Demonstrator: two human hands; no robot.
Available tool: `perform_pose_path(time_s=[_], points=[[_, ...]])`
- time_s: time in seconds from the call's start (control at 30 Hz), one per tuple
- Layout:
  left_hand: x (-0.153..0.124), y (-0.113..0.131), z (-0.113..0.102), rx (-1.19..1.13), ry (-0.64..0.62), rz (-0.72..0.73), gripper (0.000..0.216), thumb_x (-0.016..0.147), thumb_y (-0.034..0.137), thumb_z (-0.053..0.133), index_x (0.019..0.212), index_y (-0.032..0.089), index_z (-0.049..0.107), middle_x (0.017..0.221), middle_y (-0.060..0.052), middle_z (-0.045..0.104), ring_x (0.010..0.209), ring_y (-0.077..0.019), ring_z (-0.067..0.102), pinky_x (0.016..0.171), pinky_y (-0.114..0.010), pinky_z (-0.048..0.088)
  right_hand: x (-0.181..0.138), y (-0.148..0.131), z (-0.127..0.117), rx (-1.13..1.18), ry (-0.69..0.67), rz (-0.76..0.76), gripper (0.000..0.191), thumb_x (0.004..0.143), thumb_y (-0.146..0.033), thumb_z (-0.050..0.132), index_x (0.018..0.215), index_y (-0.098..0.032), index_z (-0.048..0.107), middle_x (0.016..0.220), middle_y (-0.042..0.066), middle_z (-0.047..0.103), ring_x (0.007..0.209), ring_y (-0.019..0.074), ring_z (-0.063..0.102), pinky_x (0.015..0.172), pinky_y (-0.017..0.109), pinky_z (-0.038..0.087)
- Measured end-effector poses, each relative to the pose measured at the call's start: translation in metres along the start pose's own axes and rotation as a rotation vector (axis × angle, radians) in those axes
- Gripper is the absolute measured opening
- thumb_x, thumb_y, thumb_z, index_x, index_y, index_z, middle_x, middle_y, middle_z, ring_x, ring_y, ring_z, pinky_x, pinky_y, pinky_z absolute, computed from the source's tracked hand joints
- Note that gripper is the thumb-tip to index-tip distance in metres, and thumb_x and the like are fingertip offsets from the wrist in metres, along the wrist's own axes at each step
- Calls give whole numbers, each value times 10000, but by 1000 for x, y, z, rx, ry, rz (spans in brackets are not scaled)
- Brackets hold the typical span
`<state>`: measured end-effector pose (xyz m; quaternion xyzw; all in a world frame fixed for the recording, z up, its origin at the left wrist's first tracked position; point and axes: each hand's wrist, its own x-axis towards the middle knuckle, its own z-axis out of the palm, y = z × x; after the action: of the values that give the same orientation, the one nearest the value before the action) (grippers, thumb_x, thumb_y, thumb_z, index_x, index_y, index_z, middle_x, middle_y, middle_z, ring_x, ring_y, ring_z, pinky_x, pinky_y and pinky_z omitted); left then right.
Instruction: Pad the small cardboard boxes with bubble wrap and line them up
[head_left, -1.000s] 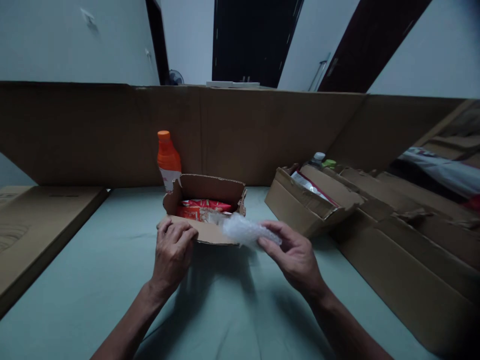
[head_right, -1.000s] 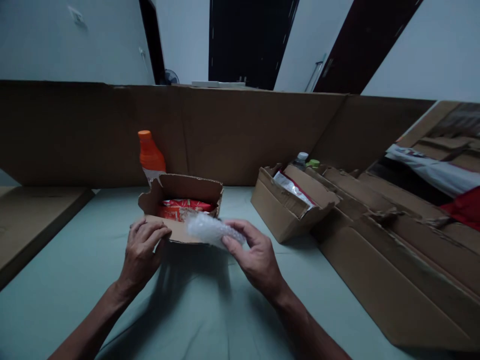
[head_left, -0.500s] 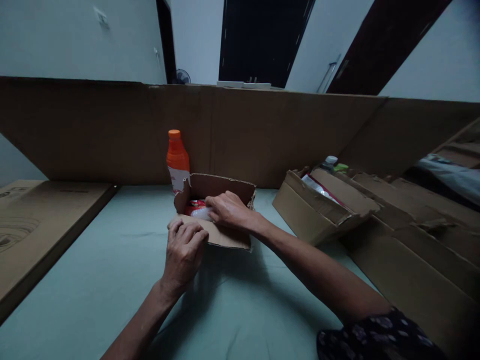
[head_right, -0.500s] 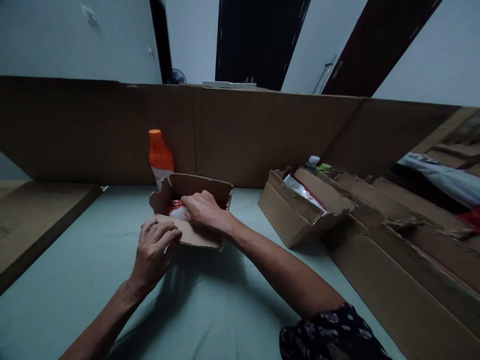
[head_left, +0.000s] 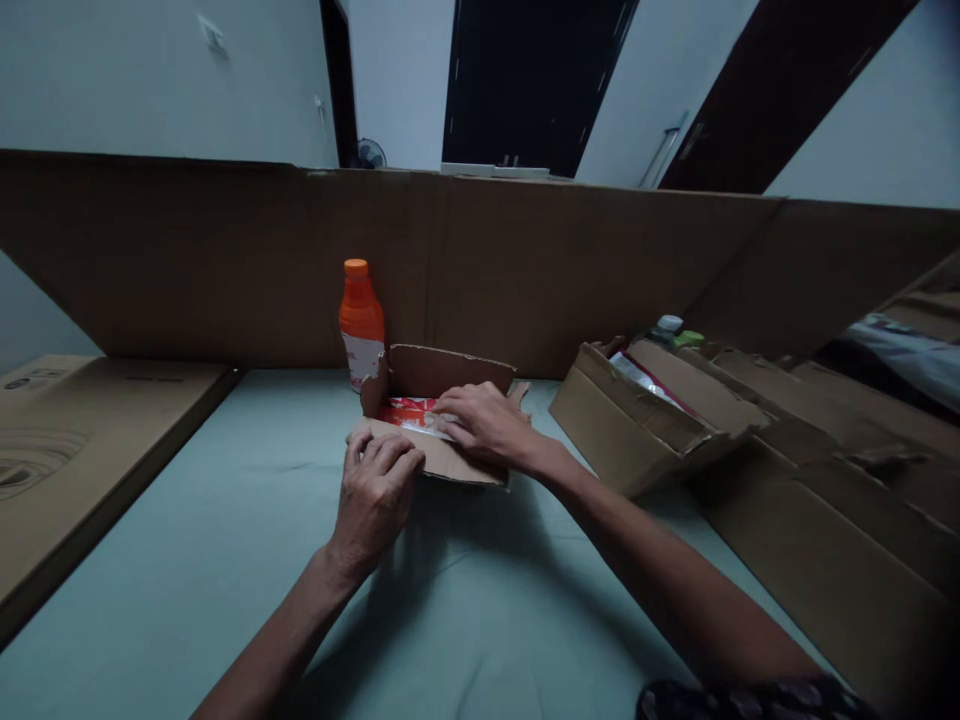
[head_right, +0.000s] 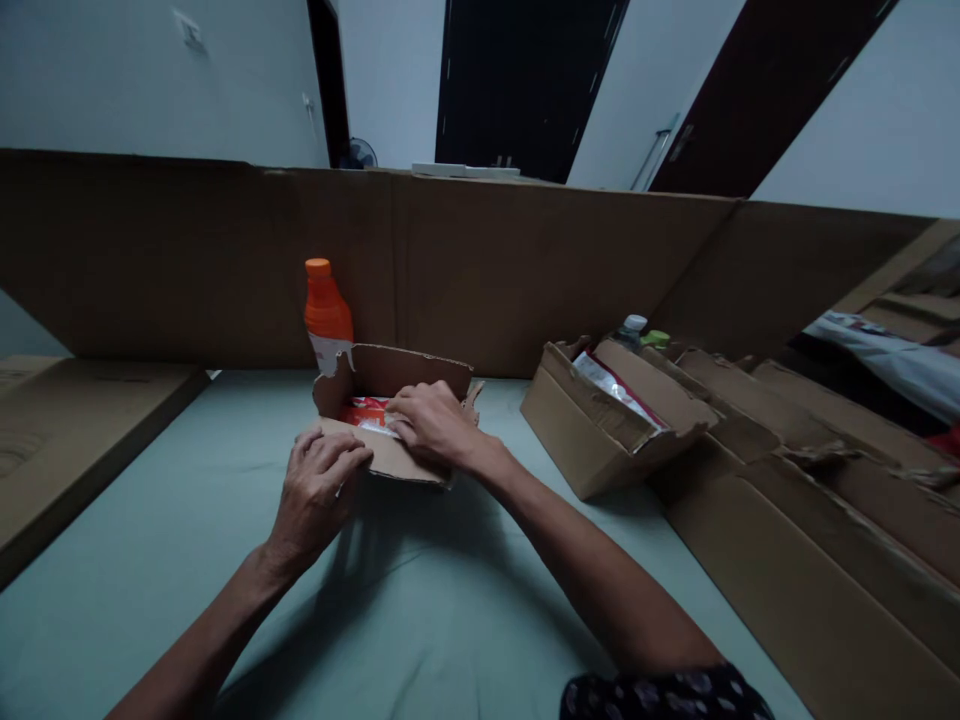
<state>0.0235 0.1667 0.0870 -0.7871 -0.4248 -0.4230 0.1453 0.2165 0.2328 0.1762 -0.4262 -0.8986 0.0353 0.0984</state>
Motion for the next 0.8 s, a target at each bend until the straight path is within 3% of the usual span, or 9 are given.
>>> perform_pose_path(time_s=[0.13, 0.23, 0.4, 0.5, 0.6, 0.7, 0.8], points=[[-8, 3, -4, 43, 124, -39, 370, 870, 54, 579, 1194, 233, 593, 1182, -109, 665, 1246, -286, 576, 1108, -543, 402, -65, 11, 7, 189, 615, 75, 207, 971, -259, 549, 1041, -228, 741, 1166, 90, 742, 1101, 256, 661, 979, 430, 442], [-20, 6, -6, 37, 132, -32, 459, 830, 29, 605, 1241, 232, 574, 1263, -137, 615, 1314, -310, 523, 1117, -564, 396, -104, 16, 18, 246, 828, 141, 161, 968, -251, 560, 979, -249, 720, 1077, 70, 758, 1024, 240, 694, 938, 415, 474], [-37, 5, 3, -61, 68, -135, 471, 861, 76, 596, 1305, 223, 542, 1279, -146, 601, 1239, -298, 563, 1058, -541, 454, -122, 20, 46, 418, 839, 222, 169, 947, -249, 590, 1085, -251, 686, 1208, 82, 704, 1130, 241, 659, 1000, 414, 490], [-41, -6, 14, -153, 40, -374, 466, 892, 171, 585, 1350, 228, 518, 1292, -141, 597, 1203, -289, 585, 850, -416, 563, -118, 21, 71, 553, 766, 279, 350, 923, -286, 607, 1270, -235, 614, 1313, 113, 640, 1167, 255, 635, 1010, 425, 510], [-40, -24, 24, -273, 21, -682, 507, 876, 260, 600, 1372, 225, 505, 1335, -147, 579, 1179, -284, 603, 608, -283, 523, -111, 26, 99, 633, 649, 341, 564, 889, -346, 642, 1415, -201, 500, 1409, 151, 570, 1247, 285, 585, 1081, 472, 466], [-33, -44, 36, -417, 57, -851, 549, 816, 313, 658, 1343, 231, 527, 1327, -127, 596, 1195, -273, 600, 767, -331, 543, -97, 35, 122, 710, 583, 400, 692, 838, -374, 680, 1461, -194, 438, 1423, 159, 556, 1296, 300, 544, 1115, 492, 429], [-24, -55, 52, -580, 77, -902, 503, 768, 342, 680, 1246, 225, 571, 1266, -99, 635, 1174, -250, 608, 937, -380, 516, -83, 44, 139, 790, 563, 452, 765, 768, -377, 719, 1454, -191, 433, 1407, 157, 567, 1294, 316, 535, 1101, 503, 433]])
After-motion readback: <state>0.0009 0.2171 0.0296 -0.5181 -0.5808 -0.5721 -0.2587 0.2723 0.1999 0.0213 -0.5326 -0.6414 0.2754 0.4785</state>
